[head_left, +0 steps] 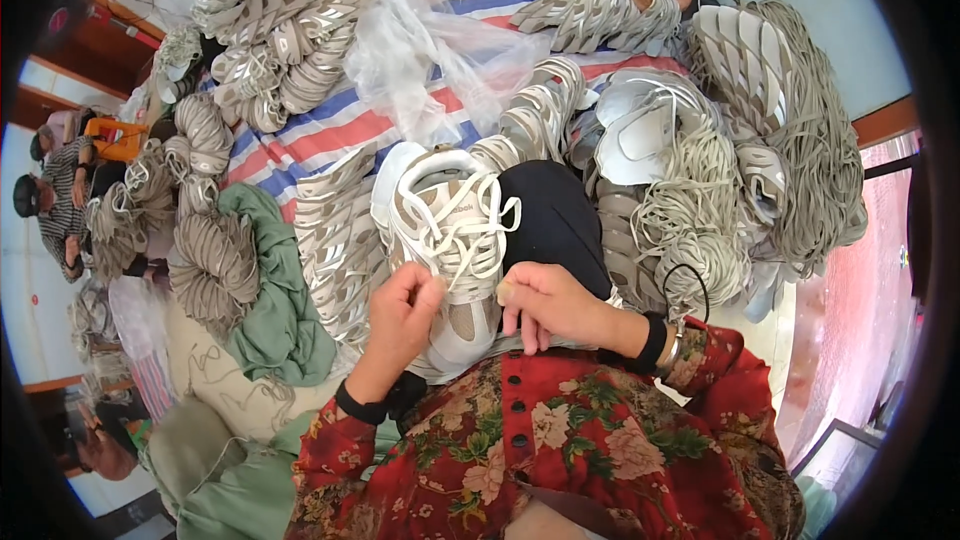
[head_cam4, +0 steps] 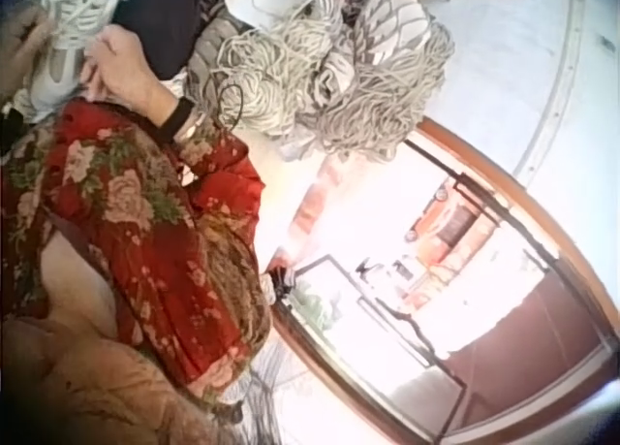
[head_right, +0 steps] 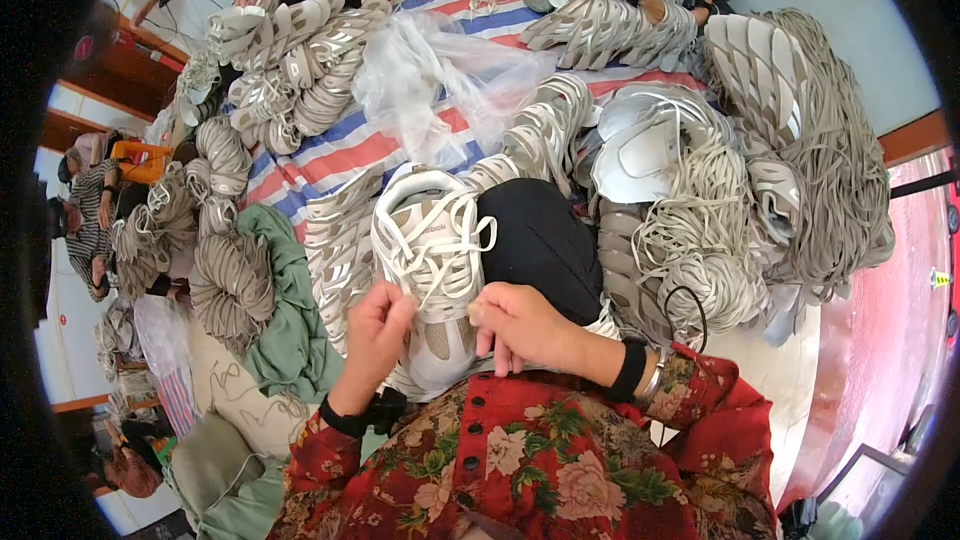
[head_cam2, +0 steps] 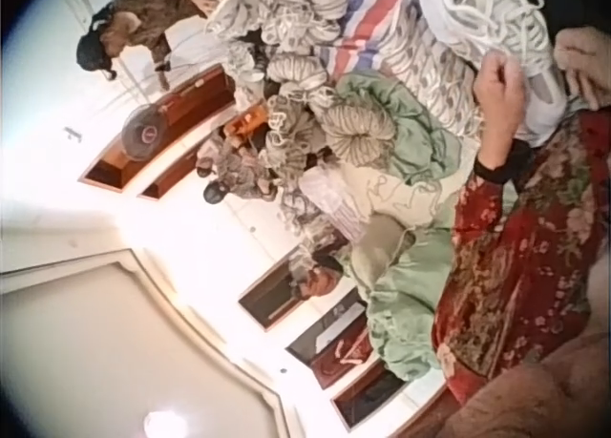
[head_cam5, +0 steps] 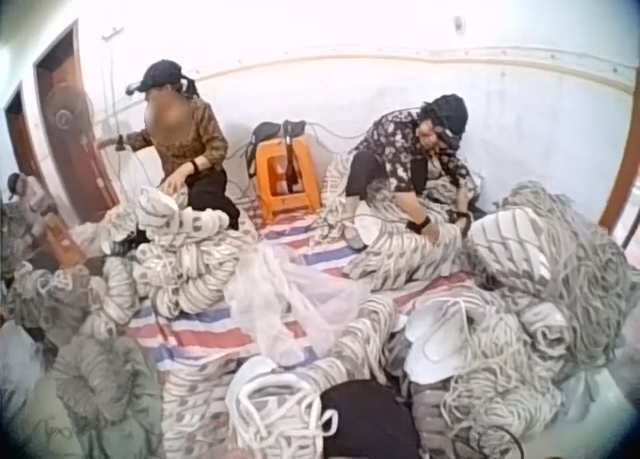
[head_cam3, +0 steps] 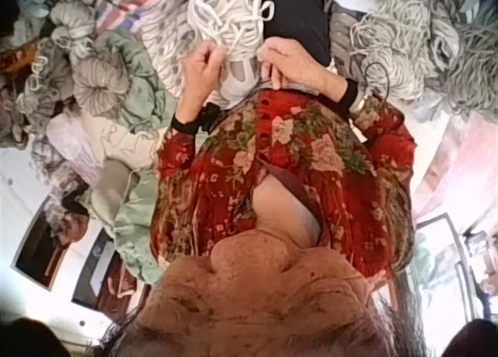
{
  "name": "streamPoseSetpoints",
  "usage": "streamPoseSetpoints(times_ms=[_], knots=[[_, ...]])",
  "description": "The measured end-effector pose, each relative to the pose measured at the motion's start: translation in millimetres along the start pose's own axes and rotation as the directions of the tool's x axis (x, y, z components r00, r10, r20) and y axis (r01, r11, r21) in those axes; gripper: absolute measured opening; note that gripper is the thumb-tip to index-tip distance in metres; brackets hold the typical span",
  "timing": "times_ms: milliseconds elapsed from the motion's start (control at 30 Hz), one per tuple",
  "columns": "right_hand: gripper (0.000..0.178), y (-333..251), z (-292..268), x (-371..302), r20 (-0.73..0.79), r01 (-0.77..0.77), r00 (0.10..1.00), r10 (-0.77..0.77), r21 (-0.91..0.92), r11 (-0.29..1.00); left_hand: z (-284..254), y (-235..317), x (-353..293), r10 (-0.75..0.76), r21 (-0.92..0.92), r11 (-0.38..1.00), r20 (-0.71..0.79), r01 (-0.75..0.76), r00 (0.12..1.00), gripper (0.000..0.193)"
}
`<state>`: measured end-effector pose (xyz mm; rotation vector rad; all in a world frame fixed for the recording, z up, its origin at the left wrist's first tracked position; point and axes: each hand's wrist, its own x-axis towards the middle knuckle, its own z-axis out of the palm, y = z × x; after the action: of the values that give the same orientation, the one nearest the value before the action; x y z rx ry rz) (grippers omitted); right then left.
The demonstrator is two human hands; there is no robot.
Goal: The recorder is lacing white athletic shoes as part of a manufacturing process.
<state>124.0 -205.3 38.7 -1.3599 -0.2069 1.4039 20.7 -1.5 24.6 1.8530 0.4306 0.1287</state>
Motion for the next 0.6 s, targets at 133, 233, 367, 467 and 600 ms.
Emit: streamPoseSetpoints(times_ms=[133, 233, 367, 467, 600], knots=[[0.023, -2, -18, -5, -0.137, 0.015, 0.991, -0.002, 0.100, 0.995, -6, 20, 22, -0.155, -0.173, 0.974, -0.047, 0.145, 0.987, 0.015], [0.021, -10, -29, -8, -0.160, 0.065, 0.984, -0.076, -0.073, 0.995, -3, 19, 35, -0.075, -0.077, 0.995, -0.086, 0.068, 0.994, 0.018], [0.020, -12, -38, -5, -0.348, 0.242, 0.898, -0.270, -0.121, 0.963, -2, 13, 42, -0.162, -0.117, 0.981, -0.070, 0.153, 0.984, 0.019], [0.023, -6, -47, -1, -0.335, 0.280, 0.903, -0.270, -0.018, 0.960, -17, 1, 36, -0.175, -0.621, 0.763, 0.073, 0.182, 0.982, 0.019], [0.033, -13, -48, 5, -0.301, 0.301, 0.908, -0.293, -0.022, 0.953, -16, -11, 36, -0.117, -0.705, 0.695, 0.084, 0.142, 0.990, 0.019]])
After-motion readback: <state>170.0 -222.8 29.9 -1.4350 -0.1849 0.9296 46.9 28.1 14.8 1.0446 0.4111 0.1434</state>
